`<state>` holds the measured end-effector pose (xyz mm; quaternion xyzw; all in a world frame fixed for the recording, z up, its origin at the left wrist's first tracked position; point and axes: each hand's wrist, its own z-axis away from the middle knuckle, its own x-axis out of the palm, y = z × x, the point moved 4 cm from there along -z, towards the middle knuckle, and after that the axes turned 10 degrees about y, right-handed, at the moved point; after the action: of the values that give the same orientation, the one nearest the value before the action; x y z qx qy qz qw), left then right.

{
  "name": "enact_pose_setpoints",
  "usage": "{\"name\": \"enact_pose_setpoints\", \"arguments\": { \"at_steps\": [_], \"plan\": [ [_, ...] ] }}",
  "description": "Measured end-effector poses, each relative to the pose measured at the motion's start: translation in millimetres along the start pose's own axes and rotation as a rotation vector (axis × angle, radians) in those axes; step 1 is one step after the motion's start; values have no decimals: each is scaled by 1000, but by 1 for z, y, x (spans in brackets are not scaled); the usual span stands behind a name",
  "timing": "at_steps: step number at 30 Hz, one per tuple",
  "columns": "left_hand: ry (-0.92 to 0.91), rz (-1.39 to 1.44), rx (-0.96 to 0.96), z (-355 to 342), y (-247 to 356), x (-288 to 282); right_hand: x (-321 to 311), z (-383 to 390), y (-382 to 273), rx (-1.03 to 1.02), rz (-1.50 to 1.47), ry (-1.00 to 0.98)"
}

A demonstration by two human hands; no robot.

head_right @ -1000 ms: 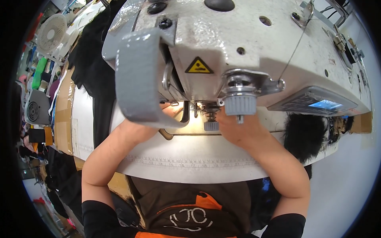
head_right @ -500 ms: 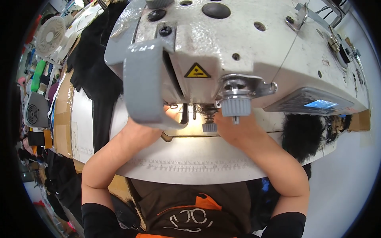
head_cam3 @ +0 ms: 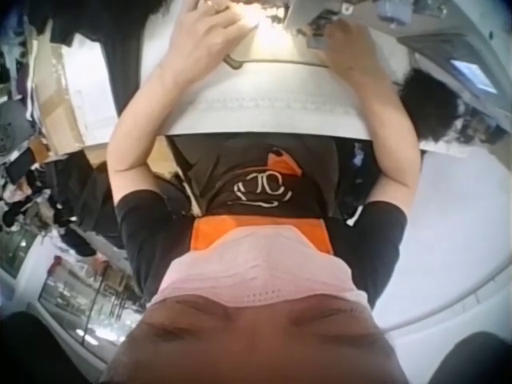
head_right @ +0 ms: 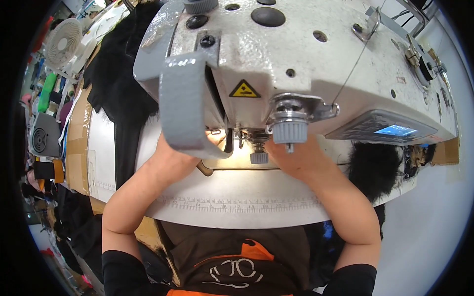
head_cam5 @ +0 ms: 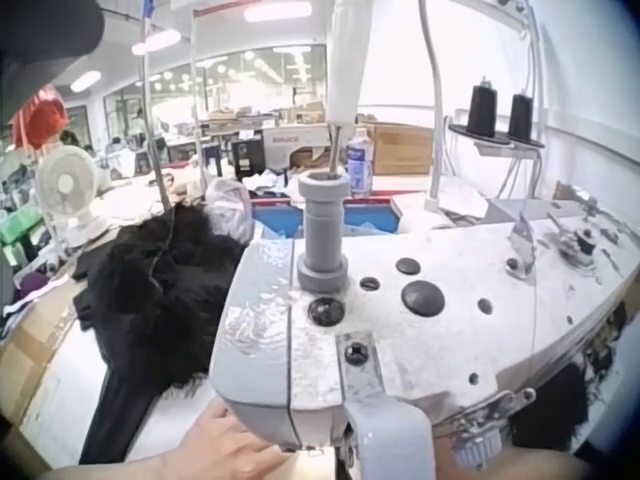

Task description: Sewing fur trim onto a black garment using an industrial sewing machine.

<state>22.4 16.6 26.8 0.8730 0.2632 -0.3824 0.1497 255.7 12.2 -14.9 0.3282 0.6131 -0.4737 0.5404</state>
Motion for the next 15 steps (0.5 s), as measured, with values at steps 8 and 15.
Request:
{"name": "enact_pose_setpoints", "arguments": {
  "at_steps": [8, 15],
  "plan": [
    [37, -70, 1, -3, -4, -3, -2, 8, 2, -264, 108, 417],
    [-37, 22, 26, 1, 16, -10, -12, 9, -14, -224, 91, 75]
  ]
}}
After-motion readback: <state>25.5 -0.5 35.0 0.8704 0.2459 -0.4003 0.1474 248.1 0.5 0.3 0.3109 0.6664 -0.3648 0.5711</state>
